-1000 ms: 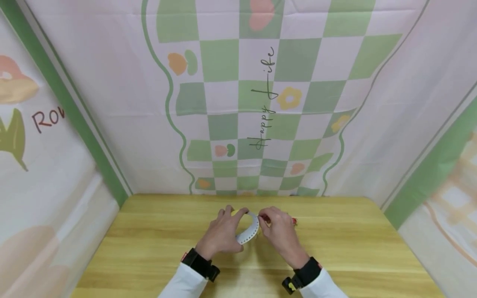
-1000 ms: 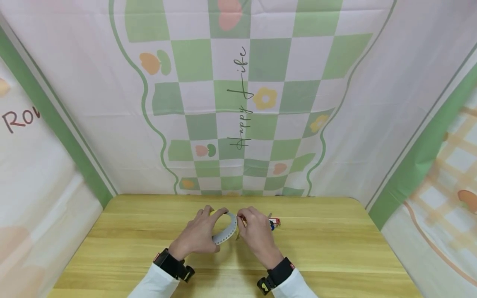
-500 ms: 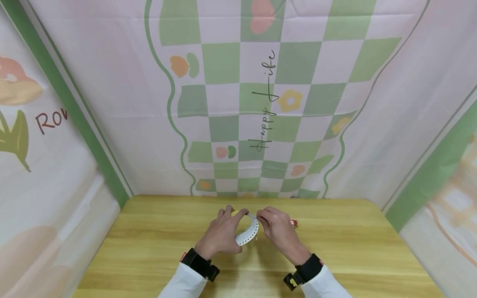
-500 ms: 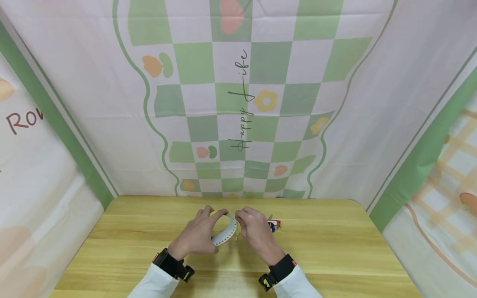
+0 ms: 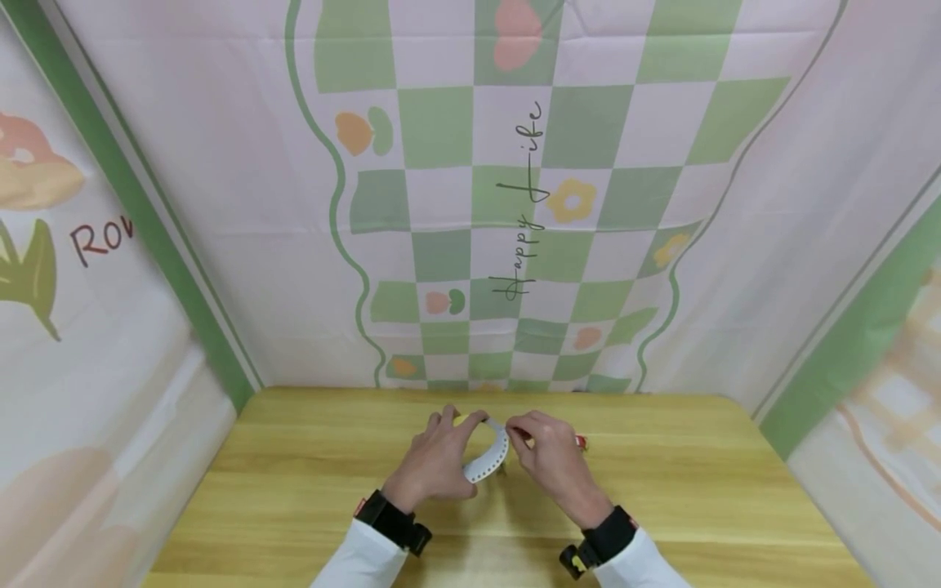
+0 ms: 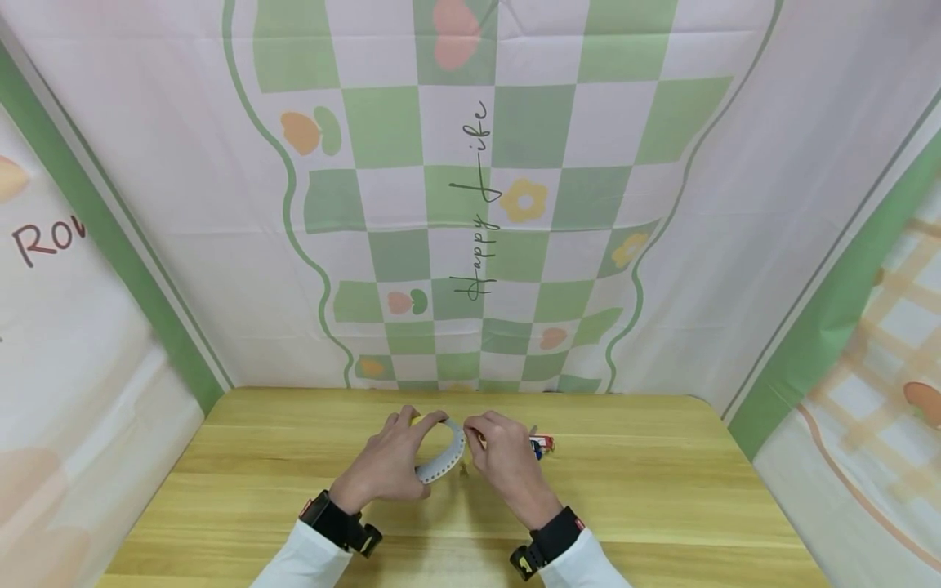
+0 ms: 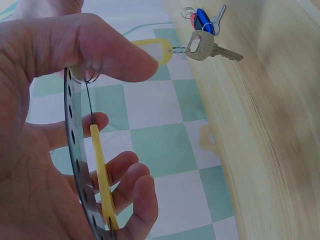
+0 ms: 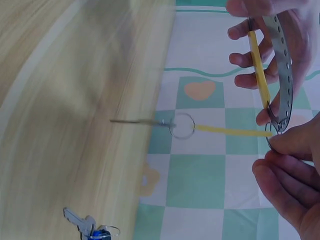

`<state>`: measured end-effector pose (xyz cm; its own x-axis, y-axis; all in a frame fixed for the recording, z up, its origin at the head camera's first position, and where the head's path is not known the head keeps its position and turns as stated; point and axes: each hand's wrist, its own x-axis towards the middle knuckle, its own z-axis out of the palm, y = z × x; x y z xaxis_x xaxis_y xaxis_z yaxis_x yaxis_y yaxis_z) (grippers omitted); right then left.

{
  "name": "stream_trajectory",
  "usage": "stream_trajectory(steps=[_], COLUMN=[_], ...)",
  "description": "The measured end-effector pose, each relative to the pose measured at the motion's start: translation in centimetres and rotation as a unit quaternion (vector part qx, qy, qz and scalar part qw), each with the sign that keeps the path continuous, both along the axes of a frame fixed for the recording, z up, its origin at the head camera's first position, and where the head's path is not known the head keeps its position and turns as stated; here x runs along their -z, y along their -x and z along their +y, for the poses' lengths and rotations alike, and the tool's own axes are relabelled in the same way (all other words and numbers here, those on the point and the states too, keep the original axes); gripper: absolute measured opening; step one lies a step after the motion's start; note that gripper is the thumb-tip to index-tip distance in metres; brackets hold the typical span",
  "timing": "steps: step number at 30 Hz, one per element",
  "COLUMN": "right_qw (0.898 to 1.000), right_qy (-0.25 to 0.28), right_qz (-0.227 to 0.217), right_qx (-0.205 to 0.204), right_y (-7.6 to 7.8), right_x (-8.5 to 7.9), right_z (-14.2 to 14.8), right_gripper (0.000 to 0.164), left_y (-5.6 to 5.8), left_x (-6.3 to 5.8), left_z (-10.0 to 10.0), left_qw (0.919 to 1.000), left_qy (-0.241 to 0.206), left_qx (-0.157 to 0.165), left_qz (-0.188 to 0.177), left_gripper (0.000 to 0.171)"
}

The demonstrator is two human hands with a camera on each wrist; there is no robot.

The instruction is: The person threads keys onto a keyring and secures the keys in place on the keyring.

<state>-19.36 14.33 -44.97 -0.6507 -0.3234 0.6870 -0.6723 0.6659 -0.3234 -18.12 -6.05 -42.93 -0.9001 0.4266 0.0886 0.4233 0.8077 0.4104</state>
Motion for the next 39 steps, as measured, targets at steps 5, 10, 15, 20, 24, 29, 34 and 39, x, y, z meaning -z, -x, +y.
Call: stream_trajectory(steps=[5,10,15,20,24,29,34,39], right_qw=[1.0,0.999,0.998,0.997,0.998,0.999,0.999,0.999], right_qy=[0.002,-0.018,-0.027,-0.032,-0.032,-0.025,-0.023,-0.029], right_qz=[0.012,0.028,0.034,0.036,0.029,0.029,0.034,0.021], right_qx=[0.007,-0.012,-0.035,-0.052,-0.04,-0.004,0.024,0.039], right_y=[-0.1,0.3,0.3,0.4,0.3,-0.1,-0.5,-0.7], right_x=[0.2,0.2,0.5,0.7,0.5,0.1,-0.3,-0.5], right_z=[-0.1,-0.1,0.2,0.4,0.4,0.5,0.5,0.6], right_gripper=[0.018,0.022,0.03,0.031,0.026,0.02,0.02,0.019], left_y=[0.1,0.1,0.0,0.0,0.0,0.0,-0.1,-0.3], left_x=[0.1,0.0,0.0,-0.1,-0.1,-0.2,-0.4,-0.5], left_z=[0.0,0.0,0.1,0.1,0.1,0.4,0.7,0.9], left_qw=[1.0,1.0,0.9999,0.9998,0.9998,0.9999,0.9999,0.9999], left_qy=[-0.003,-0.001,0.003,0.003,0.003,-0.001,-0.001,0.002], left_qx=[-0.001,0.007,0.017,0.02,0.017,0.01,0.007,0.006], left_qz=[0.003,0.003,-0.003,-0.004,-0.008,-0.01,-0.008,-0.008], left_gripper=[0.1,0.098,0.098,0.098,0.096,0.096,0.097,0.097])
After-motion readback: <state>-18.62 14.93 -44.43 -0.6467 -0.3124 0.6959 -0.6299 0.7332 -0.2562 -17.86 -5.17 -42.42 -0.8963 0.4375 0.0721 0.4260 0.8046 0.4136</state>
